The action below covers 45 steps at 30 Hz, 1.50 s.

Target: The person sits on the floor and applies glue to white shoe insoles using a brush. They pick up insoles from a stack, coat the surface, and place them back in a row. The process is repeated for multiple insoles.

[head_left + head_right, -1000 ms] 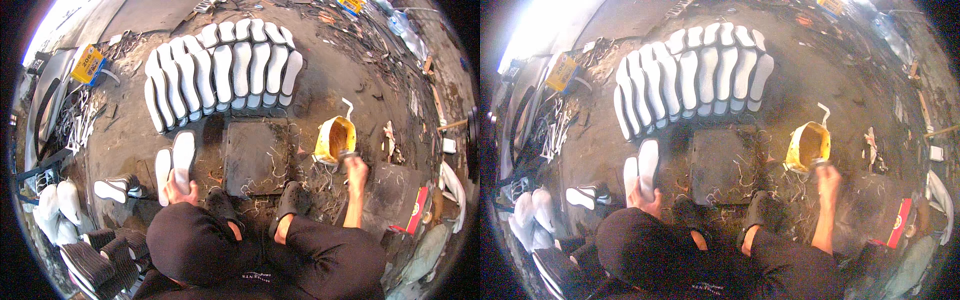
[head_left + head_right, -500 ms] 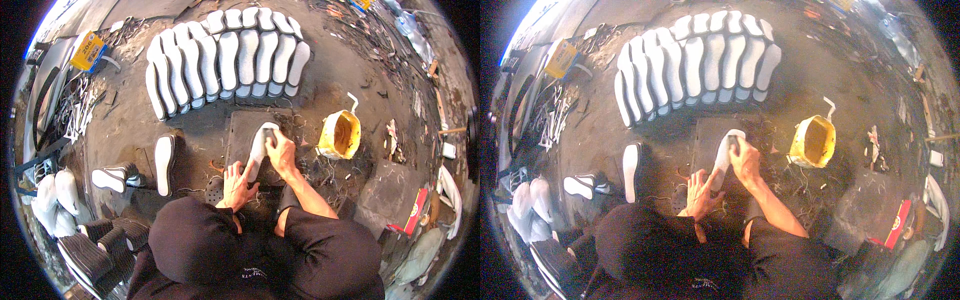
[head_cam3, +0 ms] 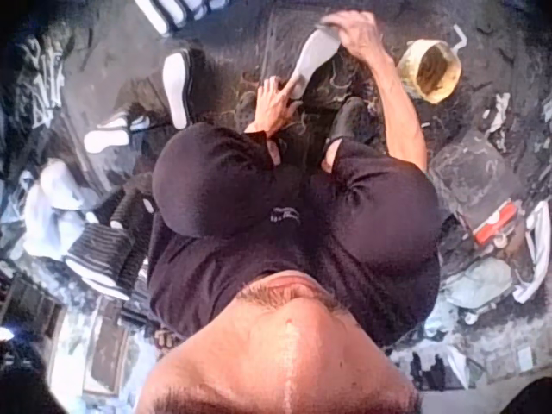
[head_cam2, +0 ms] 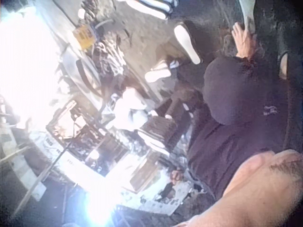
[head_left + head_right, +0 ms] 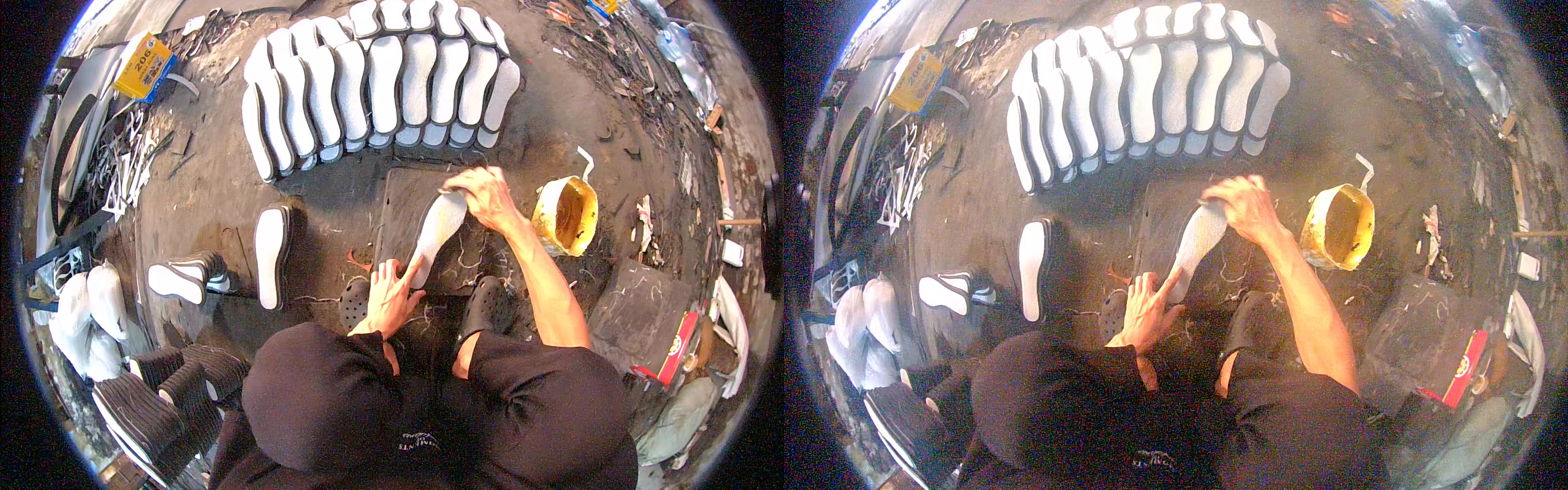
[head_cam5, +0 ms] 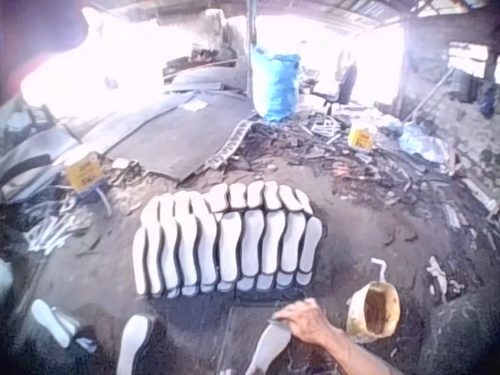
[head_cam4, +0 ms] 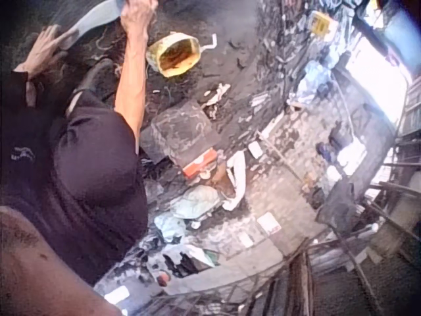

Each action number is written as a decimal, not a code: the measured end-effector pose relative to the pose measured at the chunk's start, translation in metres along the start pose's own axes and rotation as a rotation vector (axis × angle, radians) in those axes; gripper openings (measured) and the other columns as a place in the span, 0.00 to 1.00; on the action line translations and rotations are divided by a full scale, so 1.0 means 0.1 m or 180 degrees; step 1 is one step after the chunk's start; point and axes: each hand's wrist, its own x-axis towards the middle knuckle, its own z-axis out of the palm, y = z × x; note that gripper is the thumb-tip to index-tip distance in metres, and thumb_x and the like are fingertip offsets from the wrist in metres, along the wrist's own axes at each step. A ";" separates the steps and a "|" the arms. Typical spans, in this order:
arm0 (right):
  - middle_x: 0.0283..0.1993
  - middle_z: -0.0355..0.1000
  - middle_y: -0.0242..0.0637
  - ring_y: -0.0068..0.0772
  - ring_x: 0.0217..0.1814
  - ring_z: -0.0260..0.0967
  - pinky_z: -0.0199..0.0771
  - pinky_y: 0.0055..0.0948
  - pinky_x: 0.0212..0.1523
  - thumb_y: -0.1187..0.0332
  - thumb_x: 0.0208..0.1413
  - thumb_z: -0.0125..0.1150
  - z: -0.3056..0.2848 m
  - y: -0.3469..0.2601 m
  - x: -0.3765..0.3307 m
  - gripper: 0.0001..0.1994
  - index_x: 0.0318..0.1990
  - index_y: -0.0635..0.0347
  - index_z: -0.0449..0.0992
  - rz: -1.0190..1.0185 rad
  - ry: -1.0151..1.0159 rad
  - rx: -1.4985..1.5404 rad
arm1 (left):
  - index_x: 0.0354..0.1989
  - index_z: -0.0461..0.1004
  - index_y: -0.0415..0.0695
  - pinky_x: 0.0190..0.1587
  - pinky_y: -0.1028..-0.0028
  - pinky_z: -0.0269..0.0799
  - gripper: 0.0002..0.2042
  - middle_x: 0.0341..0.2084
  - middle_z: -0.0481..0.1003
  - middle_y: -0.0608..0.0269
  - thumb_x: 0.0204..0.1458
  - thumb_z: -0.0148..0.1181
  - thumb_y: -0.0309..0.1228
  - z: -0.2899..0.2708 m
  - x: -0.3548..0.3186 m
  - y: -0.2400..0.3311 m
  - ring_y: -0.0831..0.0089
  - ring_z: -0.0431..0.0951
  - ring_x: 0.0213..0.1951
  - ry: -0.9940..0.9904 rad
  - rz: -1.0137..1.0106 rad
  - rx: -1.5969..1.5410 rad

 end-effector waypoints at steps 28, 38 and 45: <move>0.53 0.85 0.52 0.60 0.52 0.84 0.83 0.55 0.56 0.73 0.66 0.62 0.30 -0.85 -0.72 0.15 0.58 0.59 0.84 0.1365 0.0983 0.1233 | 0.76 0.71 0.54 0.63 0.52 0.67 0.38 0.61 0.74 0.59 0.52 0.73 0.35 0.02 0.15 -0.18 0.54 0.73 0.61 0.0102 0.0067 -0.0136; 0.43 0.84 0.41 0.49 0.50 0.82 0.81 0.52 0.56 0.65 0.58 0.66 0.56 -0.46 0.30 0.19 0.57 0.42 0.86 -0.1144 -0.0979 0.0257 | 0.77 0.70 0.52 0.61 0.53 0.67 0.39 0.61 0.74 0.59 0.55 0.77 0.39 0.07 0.13 -0.11 0.55 0.73 0.59 0.0279 -0.0029 0.0044; 0.43 0.85 0.48 0.56 0.47 0.84 0.83 0.49 0.52 0.70 0.63 0.58 0.29 -0.21 -0.02 0.16 0.55 0.49 0.85 0.0514 0.0305 -0.0315 | 0.78 0.70 0.52 0.67 0.51 0.67 0.40 0.64 0.75 0.55 0.54 0.77 0.37 0.07 0.14 -0.02 0.51 0.72 0.64 0.0115 -0.0162 -0.0264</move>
